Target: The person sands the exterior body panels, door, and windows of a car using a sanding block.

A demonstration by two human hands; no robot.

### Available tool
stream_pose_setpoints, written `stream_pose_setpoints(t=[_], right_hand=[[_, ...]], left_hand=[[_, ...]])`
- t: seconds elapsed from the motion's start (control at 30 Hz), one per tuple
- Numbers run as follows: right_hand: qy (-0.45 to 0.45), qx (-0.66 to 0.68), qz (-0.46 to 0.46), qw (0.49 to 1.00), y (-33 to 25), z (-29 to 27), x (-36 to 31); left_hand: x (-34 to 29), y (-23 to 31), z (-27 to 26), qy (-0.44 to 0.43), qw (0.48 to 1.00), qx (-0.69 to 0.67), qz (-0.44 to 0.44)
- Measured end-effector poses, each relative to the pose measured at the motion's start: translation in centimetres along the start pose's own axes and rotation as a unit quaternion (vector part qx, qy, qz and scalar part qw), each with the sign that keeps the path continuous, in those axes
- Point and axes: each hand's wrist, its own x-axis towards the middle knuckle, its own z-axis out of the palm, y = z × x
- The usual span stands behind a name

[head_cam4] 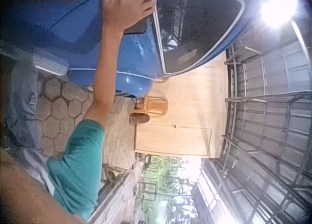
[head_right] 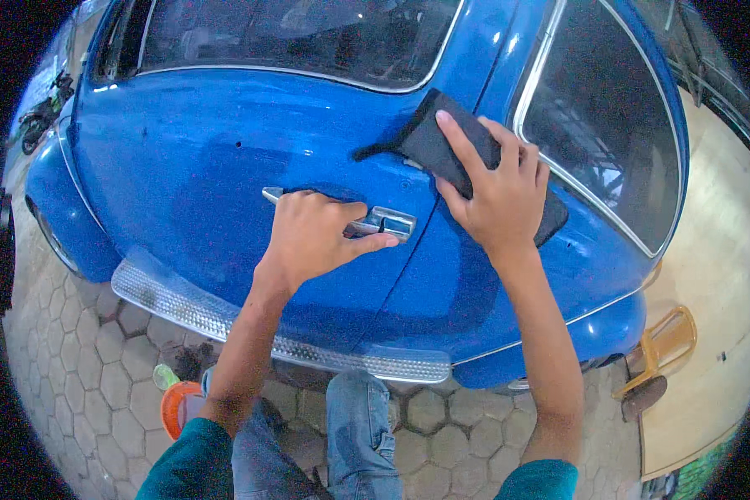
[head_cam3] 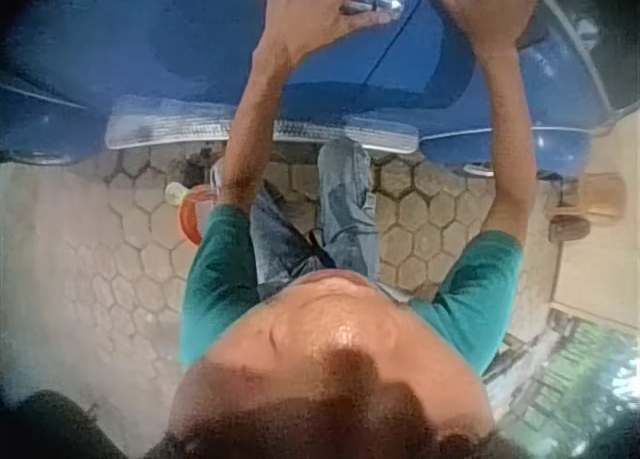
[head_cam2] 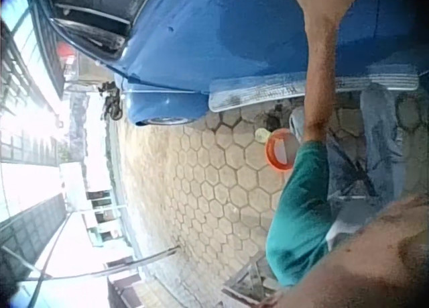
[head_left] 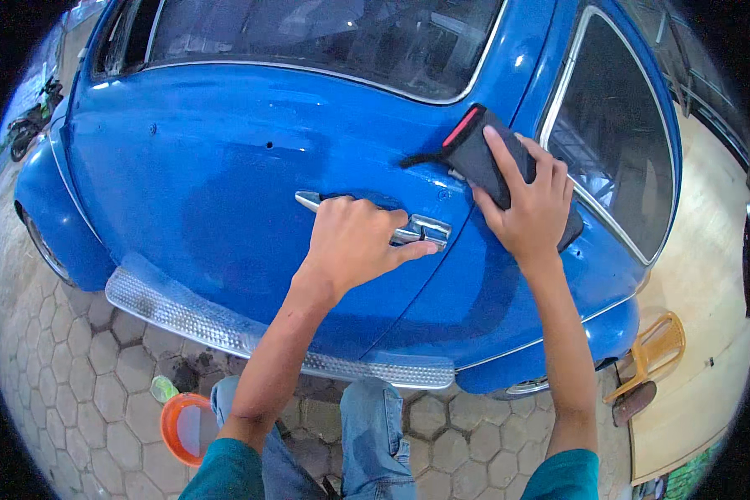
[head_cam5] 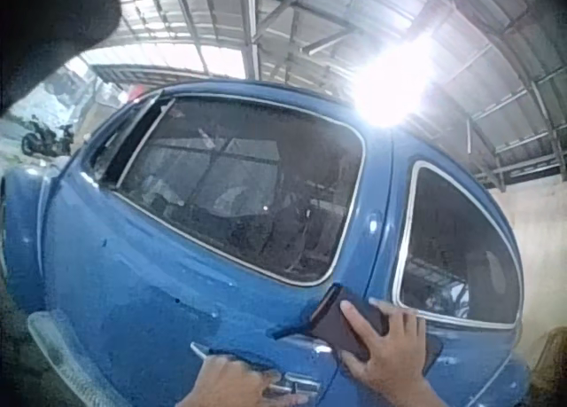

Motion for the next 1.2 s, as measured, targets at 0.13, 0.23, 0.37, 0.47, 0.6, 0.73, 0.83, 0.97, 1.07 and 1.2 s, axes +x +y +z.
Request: stream_pose_setpoints(t=[0.13, 0.23, 0.37, 0.47, 0.6, 0.73, 0.83, 0.97, 1.07, 1.2], right_hand=[[0.047, 0.019, 0.084, 0.995, 1.6, 0.0, 0.9], [0.065, -0.012, 0.132, 0.989, 0.5, 0.2, 0.3], [-0.055, 0.046, 0.019, 0.997, -1.4, -1.3, -3.2], [-0.022, 0.070, 0.054, 0.996, -1.1, -0.8, -4.4], [0.055, 0.040, 0.192, 0.979, 0.0, -0.4, -3.1], [-0.022, 0.011, 0.116, 0.993, -2.1, -0.7, -4.0], [-0.041, 0.038, 0.076, 0.996, -1.1, -0.8, -2.8], [0.118, -0.013, 0.181, 0.976, 1.6, 1.5, 1.4], [0.067, -0.045, 0.078, 0.994, -0.5, 0.8, 1.6], [0.087, -0.003, 0.089, 0.992, 0.2, 1.2, 1.6]], left_hand=[[0.0, 0.2, -0.2, -0.023, 1.000, -0.004, -0.013], [-0.2, 0.0, -0.1, -0.023, 1.000, -0.010, -0.008], [-0.2, 0.2, 0.2, 0.011, 1.000, -0.020, 0.004], [-0.1, 0.4, -0.4, 0.003, 1.000, -0.025, -0.003], [0.1, 0.5, -0.1, -0.023, 0.999, -0.006, -0.021], [0.0, 0.4, 0.1, -0.031, 0.999, 0.011, -0.027], [0.1, 0.6, -0.3, 0.000, 1.000, 0.030, -0.010], [0.0, 0.5, -0.4, -0.033, 0.998, 0.015, -0.050], [0.1, 0.5, -0.3, -0.028, 0.999, 0.017, -0.043], [0.3, 0.8, -0.2, -0.028, 0.998, 0.037, -0.042]])
